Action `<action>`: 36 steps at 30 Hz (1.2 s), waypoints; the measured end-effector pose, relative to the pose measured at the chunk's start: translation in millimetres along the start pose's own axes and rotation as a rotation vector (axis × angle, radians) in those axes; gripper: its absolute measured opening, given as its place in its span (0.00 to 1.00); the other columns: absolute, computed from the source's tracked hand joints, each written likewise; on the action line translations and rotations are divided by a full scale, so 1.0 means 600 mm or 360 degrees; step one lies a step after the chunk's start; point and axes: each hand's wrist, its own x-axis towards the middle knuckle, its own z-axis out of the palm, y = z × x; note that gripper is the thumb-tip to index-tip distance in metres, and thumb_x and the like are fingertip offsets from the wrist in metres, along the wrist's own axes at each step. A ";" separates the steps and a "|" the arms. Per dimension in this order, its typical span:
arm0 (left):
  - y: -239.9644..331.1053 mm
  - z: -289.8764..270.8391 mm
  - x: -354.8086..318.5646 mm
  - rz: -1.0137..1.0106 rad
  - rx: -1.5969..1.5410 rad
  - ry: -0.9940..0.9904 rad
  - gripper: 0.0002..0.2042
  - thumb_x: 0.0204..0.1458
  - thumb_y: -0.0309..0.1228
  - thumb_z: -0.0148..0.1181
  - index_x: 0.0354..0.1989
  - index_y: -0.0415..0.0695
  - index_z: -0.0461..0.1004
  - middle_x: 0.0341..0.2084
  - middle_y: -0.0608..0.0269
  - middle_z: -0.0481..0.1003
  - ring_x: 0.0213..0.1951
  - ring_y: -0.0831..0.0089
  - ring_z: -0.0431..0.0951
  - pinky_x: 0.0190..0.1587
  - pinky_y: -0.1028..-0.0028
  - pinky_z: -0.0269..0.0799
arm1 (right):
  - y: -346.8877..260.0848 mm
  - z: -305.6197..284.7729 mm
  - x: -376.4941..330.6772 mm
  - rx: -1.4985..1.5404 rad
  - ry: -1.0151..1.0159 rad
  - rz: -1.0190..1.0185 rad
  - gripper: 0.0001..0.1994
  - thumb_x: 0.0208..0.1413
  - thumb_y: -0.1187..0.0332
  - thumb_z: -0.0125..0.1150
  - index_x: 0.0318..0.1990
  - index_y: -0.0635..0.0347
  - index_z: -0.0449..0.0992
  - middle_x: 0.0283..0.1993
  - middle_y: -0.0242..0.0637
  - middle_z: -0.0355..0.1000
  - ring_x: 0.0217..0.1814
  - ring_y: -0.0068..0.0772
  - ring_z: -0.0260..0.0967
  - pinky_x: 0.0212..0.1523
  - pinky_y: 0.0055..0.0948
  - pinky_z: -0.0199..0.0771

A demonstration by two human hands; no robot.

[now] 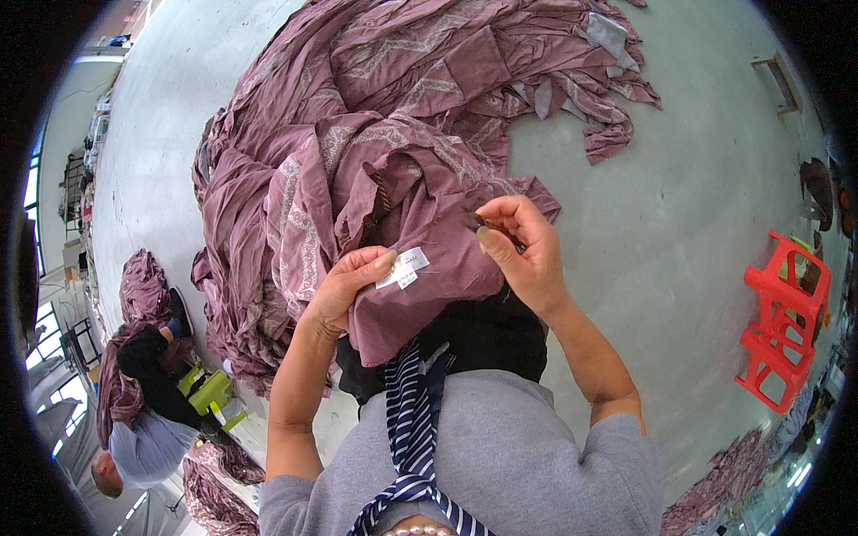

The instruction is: The person sits on the floor and repeatedly picks up pieces of dusty pink fabric from a large pile. They locate and cut off small white tags or labels from the fabric using a small tool, then place the trimmed pieces back into the pile.

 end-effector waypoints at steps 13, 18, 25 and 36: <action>-0.012 0.040 -0.027 0.0031 0.1068 -0.0077 0.14 0.57 0.34 0.58 0.47 0.39 0.74 0.31 0.72 0.74 0.32 0.89 0.69 0.35 0.84 0.67 | 0.069 -0.019 0.072 -0.0603 0.0196 0.0065 0.10 0.54 0.67 0.65 0.35 0.63 0.72 0.24 0.23 0.65 0.25 0.11 0.57 0.24 0.16 0.58; -0.023 0.043 -0.031 0.0103 0.1286 -0.0021 0.15 0.56 0.34 0.60 0.47 0.36 0.74 0.29 0.74 0.72 0.30 0.89 0.67 0.31 0.85 0.66 | 0.082 -0.010 0.099 -0.0541 0.0155 0.0128 0.14 0.52 0.64 0.67 0.36 0.65 0.71 0.27 0.24 0.67 0.27 0.11 0.58 0.28 0.14 0.60; -0.048 0.050 -0.019 0.0613 0.2018 -0.0010 0.17 0.52 0.37 0.60 0.47 0.41 0.73 0.27 0.50 0.76 0.28 0.59 0.78 0.32 0.68 0.72 | 0.071 0.042 0.114 -0.0873 0.0143 -0.0173 0.21 0.46 0.67 0.70 0.46 0.63 0.71 0.30 0.27 0.70 0.23 0.13 0.54 0.25 0.16 0.60; -0.052 0.031 -0.052 0.1282 0.2029 0.0793 0.22 0.43 0.27 0.69 0.48 0.40 0.73 0.23 0.63 0.75 0.19 0.77 0.70 0.21 0.78 0.65 | 0.015 0.037 0.127 -0.0707 0.0129 0.0078 0.05 0.51 0.77 0.58 0.37 0.65 0.74 0.29 0.34 0.73 0.28 0.22 0.68 0.32 0.23 0.69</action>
